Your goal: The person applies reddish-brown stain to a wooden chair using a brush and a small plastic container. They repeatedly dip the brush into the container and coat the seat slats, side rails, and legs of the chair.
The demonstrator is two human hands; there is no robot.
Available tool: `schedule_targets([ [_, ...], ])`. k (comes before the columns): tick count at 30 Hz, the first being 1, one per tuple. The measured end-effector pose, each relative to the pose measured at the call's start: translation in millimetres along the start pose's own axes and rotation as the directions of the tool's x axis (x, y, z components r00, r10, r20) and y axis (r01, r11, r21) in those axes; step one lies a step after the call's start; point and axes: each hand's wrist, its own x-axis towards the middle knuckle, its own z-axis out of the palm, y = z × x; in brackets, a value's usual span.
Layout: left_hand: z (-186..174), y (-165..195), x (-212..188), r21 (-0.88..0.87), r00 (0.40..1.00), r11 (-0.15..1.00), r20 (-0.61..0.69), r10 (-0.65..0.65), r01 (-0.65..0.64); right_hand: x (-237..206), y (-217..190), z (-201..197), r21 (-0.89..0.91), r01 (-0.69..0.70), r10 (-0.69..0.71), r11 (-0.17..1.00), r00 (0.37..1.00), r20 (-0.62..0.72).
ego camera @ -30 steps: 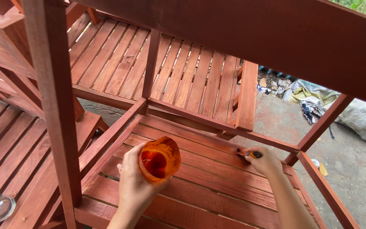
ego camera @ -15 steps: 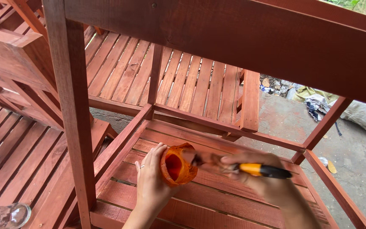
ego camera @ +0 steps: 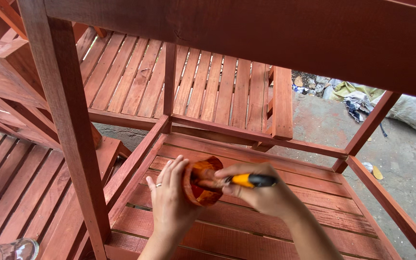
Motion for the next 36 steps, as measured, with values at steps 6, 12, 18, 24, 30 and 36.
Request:
schedule_targets([
  [6,4.9,-22.5,10.3,-0.090,0.987,0.985,-0.045,-0.153,0.149,-8.7,58.9,-13.0,0.671,-0.148,0.413,0.727,0.874,-0.255],
  [12,-3.8,-41.5,14.6,-0.152,0.979,0.971,-0.060,-0.195,0.184,23.1,136.8,-9.6,0.824,-0.137,0.668,0.550,0.664,-0.335],
  [18,-21.4,-43.6,9.7,-0.225,0.978,0.961,-0.097,-0.186,0.160,82.3,196.6,26.9,0.285,-0.425,0.511,0.859,0.753,-0.416],
  [24,-31.6,-46.0,8.7,-0.276,0.969,0.934,-0.037,-0.244,0.225,53.6,206.1,-10.1,-0.427,-0.449,0.351,0.785,0.890,-0.290],
  [30,-41.1,-47.2,15.2,-0.340,0.947,0.891,-0.001,-0.320,0.301,-7.6,212.4,-75.8,-0.634,-0.713,0.631,0.300,0.647,-0.429],
  [36,-45.2,-49.4,15.7,-0.382,0.951,0.878,0.005,-0.308,0.287,91.2,214.4,13.4,-0.630,-0.396,0.248,0.668,0.917,-0.313],
])
